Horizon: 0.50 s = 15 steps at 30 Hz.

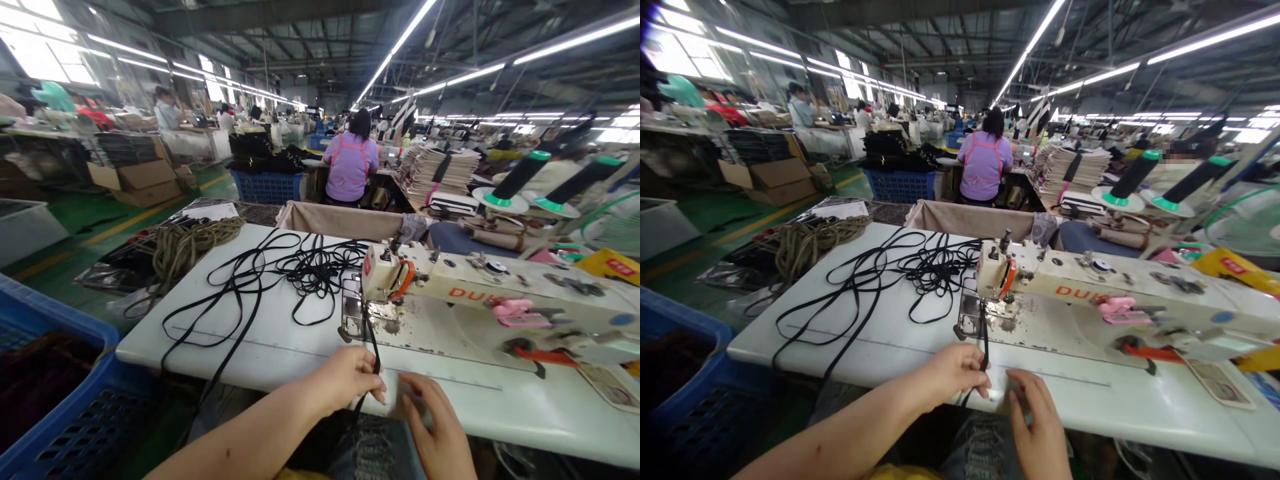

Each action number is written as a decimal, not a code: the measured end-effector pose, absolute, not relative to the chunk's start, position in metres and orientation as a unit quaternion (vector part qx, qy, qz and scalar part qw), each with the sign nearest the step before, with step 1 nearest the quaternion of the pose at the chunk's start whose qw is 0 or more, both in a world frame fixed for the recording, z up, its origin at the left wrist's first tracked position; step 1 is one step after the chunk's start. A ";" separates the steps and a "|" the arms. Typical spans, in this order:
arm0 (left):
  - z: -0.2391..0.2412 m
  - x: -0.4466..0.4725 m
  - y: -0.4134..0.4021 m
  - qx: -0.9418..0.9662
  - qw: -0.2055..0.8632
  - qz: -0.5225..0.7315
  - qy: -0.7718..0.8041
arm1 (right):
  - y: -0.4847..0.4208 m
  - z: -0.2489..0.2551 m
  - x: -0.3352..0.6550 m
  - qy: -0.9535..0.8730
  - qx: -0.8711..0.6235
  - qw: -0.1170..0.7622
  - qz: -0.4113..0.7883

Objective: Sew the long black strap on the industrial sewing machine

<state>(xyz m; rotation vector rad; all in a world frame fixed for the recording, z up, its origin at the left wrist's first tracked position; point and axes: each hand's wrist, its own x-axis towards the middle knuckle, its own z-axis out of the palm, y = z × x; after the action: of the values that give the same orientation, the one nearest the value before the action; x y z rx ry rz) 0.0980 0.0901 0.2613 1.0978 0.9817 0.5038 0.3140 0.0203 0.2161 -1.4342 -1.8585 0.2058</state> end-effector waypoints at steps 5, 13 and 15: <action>0.291 0.078 0.069 0.594 0.705 0.193 0.335 | 0.046 0.225 0.305 -0.748 -0.536 0.384 0.074; 0.327 0.069 0.048 0.683 0.674 0.121 0.254 | 0.103 0.233 0.292 -0.826 -0.475 0.305 0.009; 0.324 0.070 0.048 0.709 0.659 0.139 0.211 | 0.115 0.229 0.290 -0.836 -0.458 0.302 -0.012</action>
<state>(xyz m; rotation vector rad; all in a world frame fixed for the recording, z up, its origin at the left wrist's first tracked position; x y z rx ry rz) 0.0695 0.0480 0.3235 1.6052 0.4773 0.3143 0.2897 0.1151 0.2290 -1.2153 -2.2159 -0.0318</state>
